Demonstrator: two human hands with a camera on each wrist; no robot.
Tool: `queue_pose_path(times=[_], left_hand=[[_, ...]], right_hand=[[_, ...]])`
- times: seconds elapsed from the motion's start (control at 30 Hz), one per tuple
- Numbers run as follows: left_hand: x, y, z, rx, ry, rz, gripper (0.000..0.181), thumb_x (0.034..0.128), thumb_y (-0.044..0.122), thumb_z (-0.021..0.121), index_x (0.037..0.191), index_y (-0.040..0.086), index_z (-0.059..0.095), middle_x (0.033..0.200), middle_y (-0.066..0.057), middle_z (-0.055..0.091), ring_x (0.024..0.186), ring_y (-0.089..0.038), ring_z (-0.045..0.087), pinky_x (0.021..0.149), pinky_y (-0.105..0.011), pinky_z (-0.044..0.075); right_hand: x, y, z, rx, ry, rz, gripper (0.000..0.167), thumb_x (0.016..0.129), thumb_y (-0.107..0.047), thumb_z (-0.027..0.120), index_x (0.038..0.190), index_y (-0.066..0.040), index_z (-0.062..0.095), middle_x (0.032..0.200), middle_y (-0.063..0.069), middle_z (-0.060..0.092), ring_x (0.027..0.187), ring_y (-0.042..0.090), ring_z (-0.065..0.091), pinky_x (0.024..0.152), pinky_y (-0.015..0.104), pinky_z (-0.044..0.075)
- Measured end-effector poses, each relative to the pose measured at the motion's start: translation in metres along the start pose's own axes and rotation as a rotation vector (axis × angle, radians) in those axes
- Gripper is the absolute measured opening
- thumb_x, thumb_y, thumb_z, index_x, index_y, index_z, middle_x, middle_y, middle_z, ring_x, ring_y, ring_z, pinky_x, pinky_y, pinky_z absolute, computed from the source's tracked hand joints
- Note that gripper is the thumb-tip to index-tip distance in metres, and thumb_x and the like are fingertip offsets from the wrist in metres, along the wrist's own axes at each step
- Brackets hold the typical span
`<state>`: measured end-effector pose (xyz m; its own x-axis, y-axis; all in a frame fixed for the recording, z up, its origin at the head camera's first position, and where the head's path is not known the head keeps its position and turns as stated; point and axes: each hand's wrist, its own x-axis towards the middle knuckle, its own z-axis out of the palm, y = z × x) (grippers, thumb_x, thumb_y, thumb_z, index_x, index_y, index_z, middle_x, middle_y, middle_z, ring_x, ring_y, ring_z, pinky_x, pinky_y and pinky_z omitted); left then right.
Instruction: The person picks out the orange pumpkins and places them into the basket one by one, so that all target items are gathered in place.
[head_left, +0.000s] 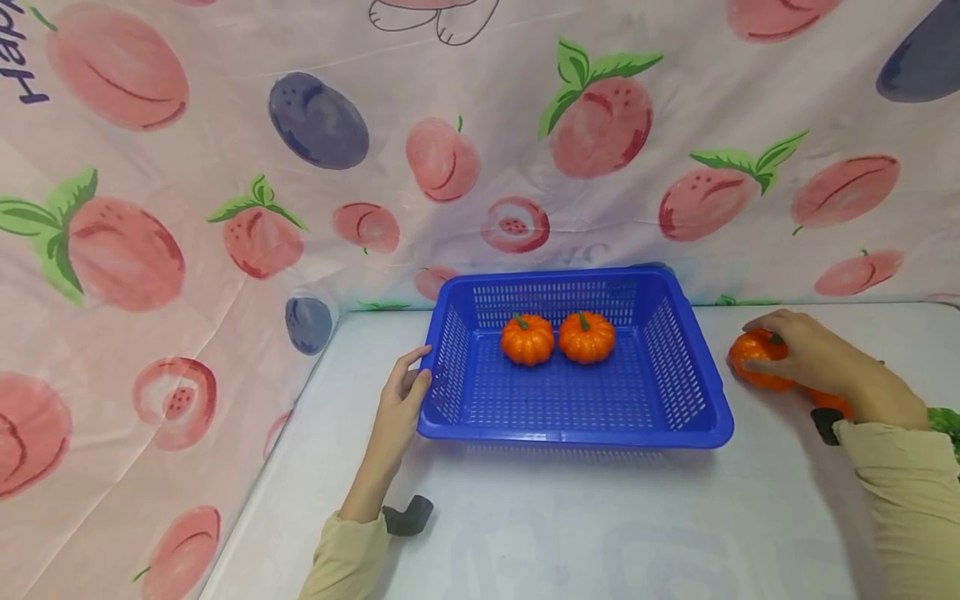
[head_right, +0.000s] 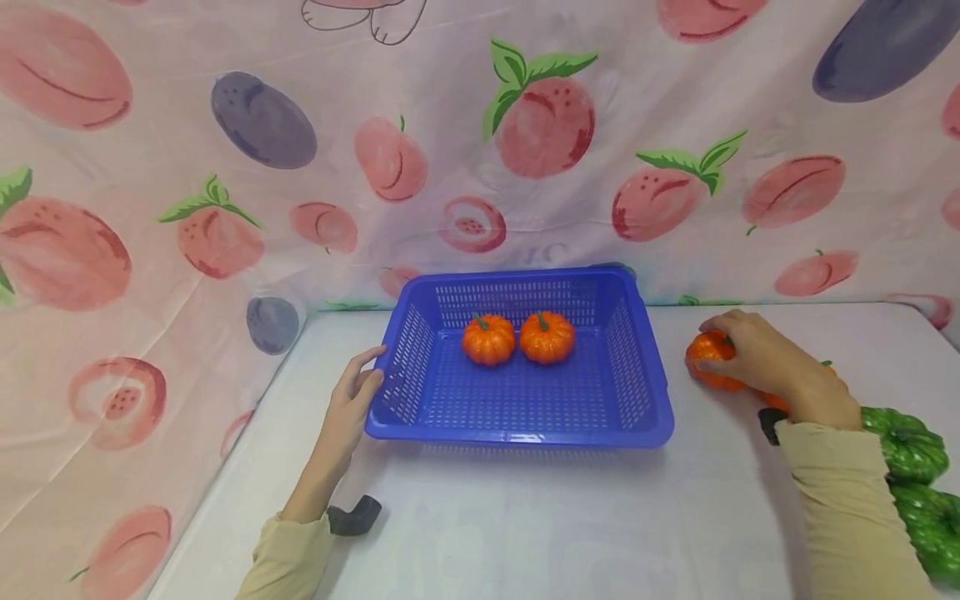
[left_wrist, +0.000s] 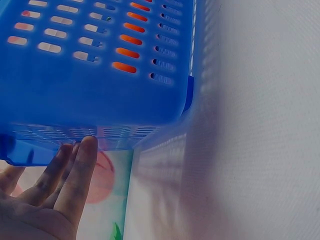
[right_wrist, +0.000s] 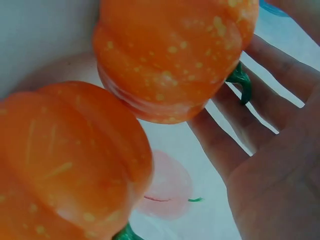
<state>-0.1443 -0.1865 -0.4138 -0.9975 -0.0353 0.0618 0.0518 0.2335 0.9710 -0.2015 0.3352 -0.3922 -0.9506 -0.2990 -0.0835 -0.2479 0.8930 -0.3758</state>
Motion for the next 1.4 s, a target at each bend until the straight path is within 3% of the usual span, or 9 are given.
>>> queue_pose_path(times=[0.37, 0.7, 1.4], left_hand=[[0.000, -0.001, -0.001, 0.001, 0.004, 0.001, 0.040, 0.1062, 0.026, 0.047, 0.145, 0.018, 0.048, 0.120, -0.024, 0.062, 0.104, -0.030, 0.061, 0.085, -0.029, 0.048], [0.000, 0.001, 0.001, -0.001, -0.002, 0.004, 0.040, 0.1061, 0.026, 0.048, 0.145, 0.018, 0.048, 0.123, -0.023, 0.062, 0.109, -0.033, 0.061, 0.088, -0.031, 0.048], [-0.002, 0.003, 0.001, 0.018, -0.002, -0.002, 0.041, 0.1065, 0.027, 0.047, 0.146, 0.016, 0.046, 0.125, -0.024, 0.061, 0.111, -0.033, 0.060, 0.088, -0.031, 0.047]], right_hand=[[0.000, 0.000, 0.001, 0.012, -0.016, 0.033, 0.059, 0.087, -0.021, 0.075, 0.128, 0.014, 0.051, 0.128, 0.036, 0.046, 0.113, 0.051, 0.045, 0.099, 0.068, 0.035], [-0.002, 0.000, 0.002, -0.004, 0.031, 0.012, 0.055, 0.086, -0.023, 0.076, 0.125, 0.010, 0.056, 0.126, 0.035, 0.051, 0.111, 0.048, 0.049, 0.097, 0.068, 0.037], [-0.006, -0.027, -0.006, -0.012, 0.068, -0.027, 0.054, 0.087, -0.024, 0.076, 0.128, 0.005, 0.056, 0.132, 0.032, 0.047, 0.117, 0.049, 0.045, 0.098, 0.068, 0.037]])
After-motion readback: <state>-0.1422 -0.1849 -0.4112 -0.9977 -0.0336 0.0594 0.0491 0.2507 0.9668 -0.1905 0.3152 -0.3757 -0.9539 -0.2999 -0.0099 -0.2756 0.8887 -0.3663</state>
